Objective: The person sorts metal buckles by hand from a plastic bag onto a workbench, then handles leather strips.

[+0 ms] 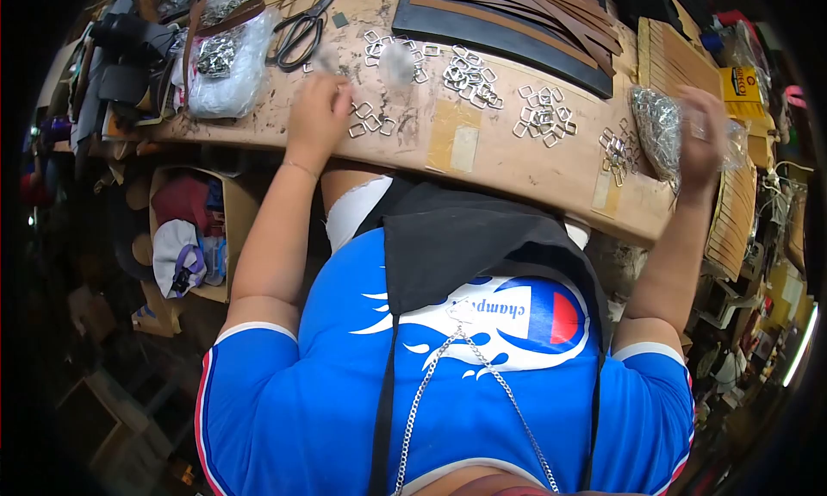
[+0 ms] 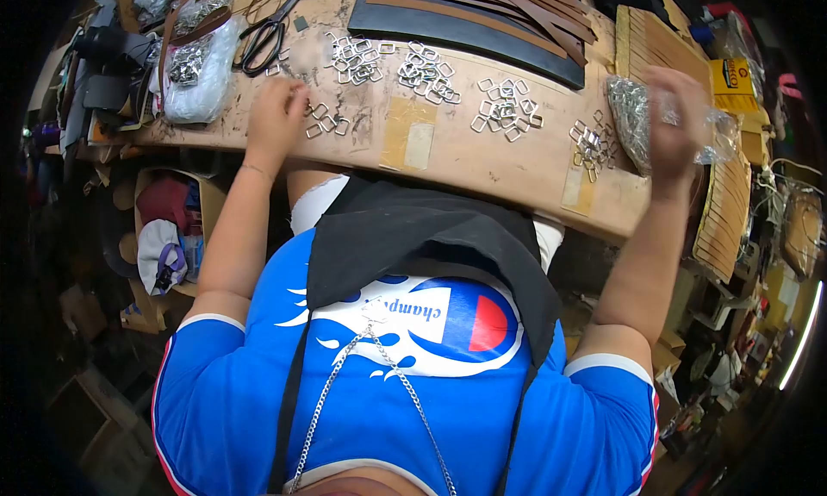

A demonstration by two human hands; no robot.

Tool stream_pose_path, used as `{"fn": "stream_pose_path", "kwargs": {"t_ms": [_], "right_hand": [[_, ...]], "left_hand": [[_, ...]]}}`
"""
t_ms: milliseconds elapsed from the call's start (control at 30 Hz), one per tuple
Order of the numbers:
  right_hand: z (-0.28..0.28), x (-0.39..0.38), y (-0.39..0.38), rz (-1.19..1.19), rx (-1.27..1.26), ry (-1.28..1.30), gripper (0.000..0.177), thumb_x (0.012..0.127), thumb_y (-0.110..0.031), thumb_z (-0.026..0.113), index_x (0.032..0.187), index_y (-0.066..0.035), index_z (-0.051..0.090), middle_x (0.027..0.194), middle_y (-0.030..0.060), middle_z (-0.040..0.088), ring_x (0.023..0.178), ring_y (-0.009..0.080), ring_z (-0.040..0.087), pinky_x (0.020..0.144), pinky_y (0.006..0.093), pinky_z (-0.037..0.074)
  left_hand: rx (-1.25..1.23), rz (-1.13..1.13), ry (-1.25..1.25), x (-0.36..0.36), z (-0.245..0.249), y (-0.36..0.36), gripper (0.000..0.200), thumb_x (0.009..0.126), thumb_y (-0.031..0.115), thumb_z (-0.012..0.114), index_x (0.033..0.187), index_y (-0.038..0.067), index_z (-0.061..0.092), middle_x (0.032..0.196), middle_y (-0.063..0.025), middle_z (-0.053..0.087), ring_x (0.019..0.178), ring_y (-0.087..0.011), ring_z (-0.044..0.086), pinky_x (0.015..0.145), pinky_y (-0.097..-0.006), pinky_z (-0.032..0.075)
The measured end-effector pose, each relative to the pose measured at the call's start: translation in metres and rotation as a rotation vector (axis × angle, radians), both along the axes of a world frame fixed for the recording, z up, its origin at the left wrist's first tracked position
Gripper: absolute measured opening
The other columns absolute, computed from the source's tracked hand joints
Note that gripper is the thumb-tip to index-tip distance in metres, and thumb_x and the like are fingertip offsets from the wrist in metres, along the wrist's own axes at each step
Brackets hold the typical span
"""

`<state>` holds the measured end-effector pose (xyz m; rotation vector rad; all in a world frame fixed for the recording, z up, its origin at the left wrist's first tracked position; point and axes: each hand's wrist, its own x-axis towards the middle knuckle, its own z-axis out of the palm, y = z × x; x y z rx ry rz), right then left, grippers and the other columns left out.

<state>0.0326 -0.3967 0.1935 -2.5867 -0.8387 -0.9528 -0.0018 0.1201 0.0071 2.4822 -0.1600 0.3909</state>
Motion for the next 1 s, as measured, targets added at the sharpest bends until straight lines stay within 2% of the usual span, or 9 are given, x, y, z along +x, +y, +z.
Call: {"fn": "stream_pose_path", "kwargs": {"t_ms": [100, 200, 300, 400, 667, 733, 767, 833, 1000], "right_hand": [[0.035, -0.01, -0.082, -0.579, 0.33, -0.077, 0.017, 0.095, -0.013, 0.068, 0.106, 0.0, 0.072, 0.101, 0.0126, 0.073, 0.097, 0.0238, 0.068, 0.09, 0.0351, 0.051], [0.055, -0.01, -0.153, -0.878, 0.043, 0.212, 0.025, 0.097, -0.019, 0.063, 0.109, 0.001, 0.072, 0.095, 0.0145, 0.073, 0.092, 0.0237, 0.068, 0.088, 0.0366, 0.052], [0.035, -0.002, -0.171, -0.907, 0.016, 0.793, 0.022, 0.094, -0.015, 0.066, 0.111, -0.001, 0.07, 0.095, 0.0127, 0.072, 0.089, 0.021, 0.067, 0.079, 0.0345, 0.051], [-0.015, 0.025, -0.227, -0.661, -0.243, 0.84, 0.029, 0.094, -0.02, 0.062, 0.113, -0.001, 0.071, 0.103, 0.0188, 0.074, 0.099, 0.0316, 0.069, 0.088, 0.0406, 0.051], [-0.059, 0.06, -0.215, -0.609, -0.087, 0.829, 0.033, 0.093, -0.021, 0.069, 0.122, -0.005, 0.068, 0.116, 0.0229, 0.071, 0.109, 0.039, 0.067, 0.092, 0.0408, 0.051], [-0.027, 0.042, -0.137, -0.72, -0.714, 0.73, 0.036, 0.091, -0.026, 0.075, 0.121, -0.006, 0.069, 0.115, 0.0202, 0.072, 0.106, 0.033, 0.068, 0.09, 0.041, 0.052], [-0.044, 0.051, -0.161, -0.72, -0.714, 0.731, 0.036, 0.091, -0.026, 0.075, 0.121, -0.006, 0.069, 0.115, 0.0202, 0.072, 0.106, 0.033, 0.068, 0.09, 0.041, 0.052], [-0.095, 0.078, -0.235, -0.632, 0.007, 1.1, 0.041, 0.089, -0.025, 0.079, 0.125, -0.007, 0.067, 0.115, 0.0158, 0.073, 0.101, 0.0263, 0.068, 0.088, 0.0402, 0.052], [-0.073, 0.071, -0.176, -0.641, -0.005, 1.071, 0.049, 0.086, -0.022, 0.08, 0.129, -0.006, 0.062, 0.114, 0.0128, 0.071, 0.099, 0.0238, 0.066, 0.085, 0.0386, 0.053]], "left_hand": [[0.186, 0.078, -0.215, 0.033, -0.006, 0.012, 0.017, 0.092, 0.01, 0.063, 0.107, 0.006, 0.07, 0.111, -0.0115, 0.067, 0.105, -0.0359, 0.062, 0.091, -0.0459, 0.051], [0.309, 0.073, -0.223, 0.04, -0.018, 0.017, 0.019, 0.092, 0.009, 0.062, 0.109, 0.006, 0.07, 0.115, -0.0117, 0.067, 0.106, -0.036, 0.062, 0.092, -0.0467, 0.051], [0.304, 0.043, -0.185, 0.03, -0.019, 0.012, 0.019, 0.092, 0.009, 0.063, 0.109, 0.006, 0.07, 0.115, -0.0122, 0.068, 0.105, -0.0363, 0.062, 0.092, -0.0466, 0.051], [0.209, -0.007, -0.108, 0.01, -0.009, 0.004, 0.018, 0.092, 0.009, 0.063, 0.108, 0.005, 0.071, 0.113, -0.0133, 0.068, 0.104, -0.0366, 0.062, 0.091, -0.0462, 0.051], [-0.036, -0.059, 0.1, -0.019, 0.007, -0.018, 0.024, 0.091, 0.018, 0.069, 0.11, 0.004, 0.07, 0.119, -0.0141, 0.067, 0.109, -0.0374, 0.061, 0.095, -0.0449, 0.05], [0.148, -0.01, -0.099, -0.023, 0.011, -0.032, 0.039, 0.088, 0.03, 0.075, 0.12, 0.009, 0.069, 0.131, -0.0125, 0.063, 0.123, -0.0386, 0.055, 0.106, -0.0476, 0.044], [0.148, -0.01, -0.097, -0.026, 0.009, -0.037, 0.039, 0.088, 0.03, 0.075, 0.12, 0.009, 0.069, 0.131, -0.0125, 0.063, 0.123, -0.0386, 0.055, 0.106, -0.0476, 0.044], [0.294, 0.004, -0.053, -0.031, 0.001, -0.044, 0.05, 0.085, 0.039, 0.077, 0.127, 0.014, 0.067, 0.139, -0.0096, 0.059, 0.133, -0.0395, 0.048, 0.113, -0.0509, 0.036], [0.256, 0.025, -0.067, -0.027, -0.013, -0.043, 0.044, 0.088, 0.036, 0.073, 0.128, 0.016, 0.067, 0.141, -0.0075, 0.059, 0.135, -0.0382, 0.047, 0.114, -0.0495, 0.035]]}}
